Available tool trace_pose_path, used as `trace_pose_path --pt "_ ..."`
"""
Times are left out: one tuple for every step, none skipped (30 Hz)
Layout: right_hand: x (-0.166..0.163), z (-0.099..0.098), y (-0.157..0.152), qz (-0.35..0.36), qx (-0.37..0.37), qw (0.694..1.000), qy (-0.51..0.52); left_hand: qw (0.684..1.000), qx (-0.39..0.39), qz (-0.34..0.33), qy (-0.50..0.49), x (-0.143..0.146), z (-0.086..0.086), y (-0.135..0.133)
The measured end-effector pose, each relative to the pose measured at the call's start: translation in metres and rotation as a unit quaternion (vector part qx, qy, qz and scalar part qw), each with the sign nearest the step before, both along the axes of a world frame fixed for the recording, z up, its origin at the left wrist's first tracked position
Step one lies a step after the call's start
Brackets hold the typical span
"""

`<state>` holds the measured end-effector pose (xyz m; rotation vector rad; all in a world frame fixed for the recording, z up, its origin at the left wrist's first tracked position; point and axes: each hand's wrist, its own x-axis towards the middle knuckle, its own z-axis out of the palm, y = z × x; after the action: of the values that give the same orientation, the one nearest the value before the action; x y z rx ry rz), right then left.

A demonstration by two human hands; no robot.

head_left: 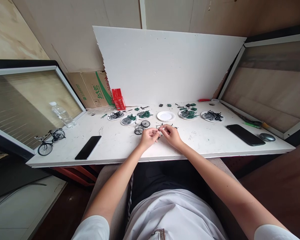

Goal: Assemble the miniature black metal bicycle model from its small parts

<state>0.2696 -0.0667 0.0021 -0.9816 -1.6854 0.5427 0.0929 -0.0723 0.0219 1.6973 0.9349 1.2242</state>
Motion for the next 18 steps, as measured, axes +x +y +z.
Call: trace_pose_path --pt "-0.0002 0.0004 -0.0001 0.003 -0.005 1.000 0.005 1.000 0.000 -0.001 -0.001 -0.0001 0.0003 -0.0001" --pt "-0.0004 0.0009 -0.0001 0.007 -0.010 1.000 0.011 1.000 0.000 -0.003 -0.002 -0.0002 0.0005 -0.0001" --pt "-0.0005 0.0014 -0.0002 0.011 -0.014 1.000 0.016 1.000 -0.001 -0.005 -0.002 -0.0004 0.0007 -0.0001" --pt "-0.0006 0.0018 -0.0002 0.016 -0.017 0.999 0.022 1.000 -0.001 -0.006 -0.002 -0.0005 0.0008 -0.0001" --pt "-0.0006 0.0021 -0.0001 0.023 -0.022 0.999 0.028 1.000 -0.002 -0.008 -0.002 -0.0006 0.0008 -0.0001" --pt "-0.0006 0.0023 0.0000 0.032 -0.027 0.999 0.034 1.000 -0.001 -0.008 -0.001 -0.0008 0.0008 0.0000" --pt "-0.0005 0.0023 0.0003 0.041 -0.032 0.998 0.039 1.000 0.000 -0.009 0.000 -0.0009 0.0007 0.0000" --pt "-0.0003 0.0022 0.0006 0.049 -0.038 0.997 0.042 1.000 0.001 -0.009 0.001 -0.0009 0.0006 0.0000" --pt "-0.0001 0.0021 0.0009 0.053 -0.043 0.997 0.043 1.000 0.003 -0.009 0.002 -0.0010 0.0004 0.0000" --pt "0.0002 0.0018 0.0011 0.056 -0.045 0.996 0.043 1.000 0.005 -0.010 0.004 -0.0010 0.0002 0.0002" --pt "0.0005 0.0015 0.0013 0.057 -0.046 0.996 0.041 1.000 0.006 -0.010 0.005 -0.0011 0.0000 0.0003" --pt "0.0008 0.0013 0.0013 0.058 -0.044 0.997 0.038 1.000 0.007 -0.011 0.006 -0.0012 -0.0004 0.0006" --pt "0.0011 0.0011 0.0012 0.058 -0.042 0.997 0.036 1.000 0.007 -0.013 0.007 -0.0012 -0.0008 0.0010" --pt "0.0013 0.0009 0.0010 0.059 -0.040 0.997 0.035 1.000 0.006 -0.015 0.008 -0.0013 -0.0014 0.0015" --pt "0.0014 0.0008 0.0008 0.061 -0.040 0.997 0.034 1.000 0.006 -0.017 0.008 -0.0014 -0.0020 0.0021" --pt "0.0015 0.0005 0.0006 0.063 -0.041 0.997 0.034 1.000 0.005 -0.020 0.009 -0.0014 -0.0027 0.0027" --pt "0.0016 0.0002 0.0005 0.065 -0.042 0.996 0.034 1.000 0.004 -0.023 0.011 -0.0014 -0.0035 0.0033" --pt "0.0016 -0.0003 0.0006 0.066 -0.042 0.996 0.033 1.000 0.004 -0.026 0.012 -0.0014 -0.0043 0.0039"
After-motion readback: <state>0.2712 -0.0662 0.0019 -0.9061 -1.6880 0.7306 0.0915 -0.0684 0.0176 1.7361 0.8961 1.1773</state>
